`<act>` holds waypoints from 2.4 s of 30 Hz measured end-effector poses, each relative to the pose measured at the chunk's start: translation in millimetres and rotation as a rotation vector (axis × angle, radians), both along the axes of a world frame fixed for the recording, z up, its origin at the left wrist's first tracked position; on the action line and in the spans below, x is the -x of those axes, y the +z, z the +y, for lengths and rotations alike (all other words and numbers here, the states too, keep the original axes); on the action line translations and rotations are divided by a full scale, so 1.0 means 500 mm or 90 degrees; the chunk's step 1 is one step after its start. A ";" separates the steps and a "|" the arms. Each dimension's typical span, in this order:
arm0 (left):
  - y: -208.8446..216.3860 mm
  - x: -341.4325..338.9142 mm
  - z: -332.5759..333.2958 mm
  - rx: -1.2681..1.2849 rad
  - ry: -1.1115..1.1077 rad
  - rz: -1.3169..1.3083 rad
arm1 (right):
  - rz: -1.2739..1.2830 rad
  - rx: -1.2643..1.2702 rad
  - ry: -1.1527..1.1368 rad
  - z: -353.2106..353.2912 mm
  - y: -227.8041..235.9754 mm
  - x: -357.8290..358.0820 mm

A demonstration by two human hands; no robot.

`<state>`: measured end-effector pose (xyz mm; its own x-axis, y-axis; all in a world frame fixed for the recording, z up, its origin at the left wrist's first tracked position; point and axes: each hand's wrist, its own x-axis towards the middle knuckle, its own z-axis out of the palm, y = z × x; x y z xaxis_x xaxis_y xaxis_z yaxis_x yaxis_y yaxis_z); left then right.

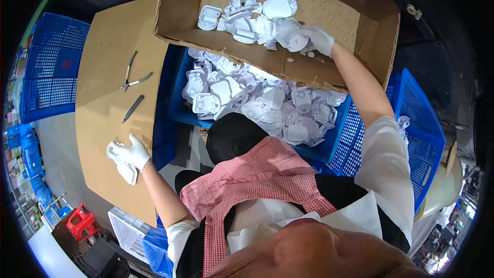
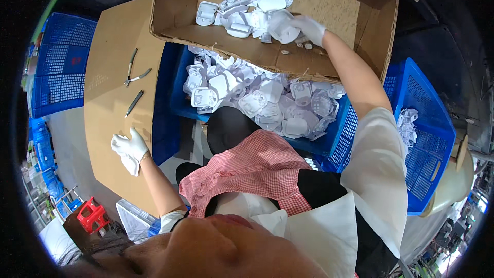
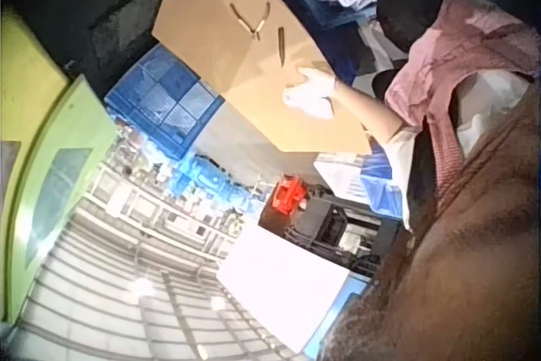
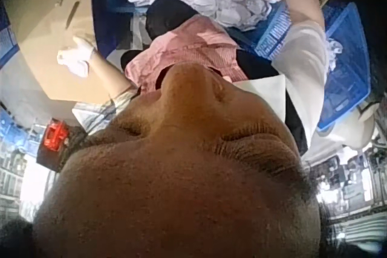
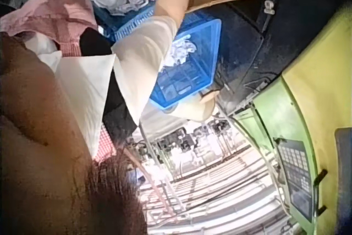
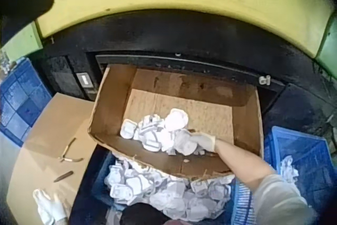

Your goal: Inspecting and sorting white plastic components from boxes into blue bins at a workstation.

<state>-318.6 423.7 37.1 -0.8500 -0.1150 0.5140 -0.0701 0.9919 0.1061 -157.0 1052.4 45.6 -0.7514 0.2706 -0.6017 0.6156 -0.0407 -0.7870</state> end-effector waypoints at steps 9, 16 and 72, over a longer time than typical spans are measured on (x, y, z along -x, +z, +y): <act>0.061 -0.055 0.287 -0.208 -0.369 0.016 | 0.116 0.264 0.025 -0.074 0.134 -0.018; 0.145 -0.155 0.430 -0.811 -0.451 -0.463 | 0.056 0.338 0.026 -0.159 0.189 -0.007; -0.049 0.092 -0.163 -0.095 0.204 -0.010 | 0.067 -0.610 0.296 -0.149 -0.180 0.233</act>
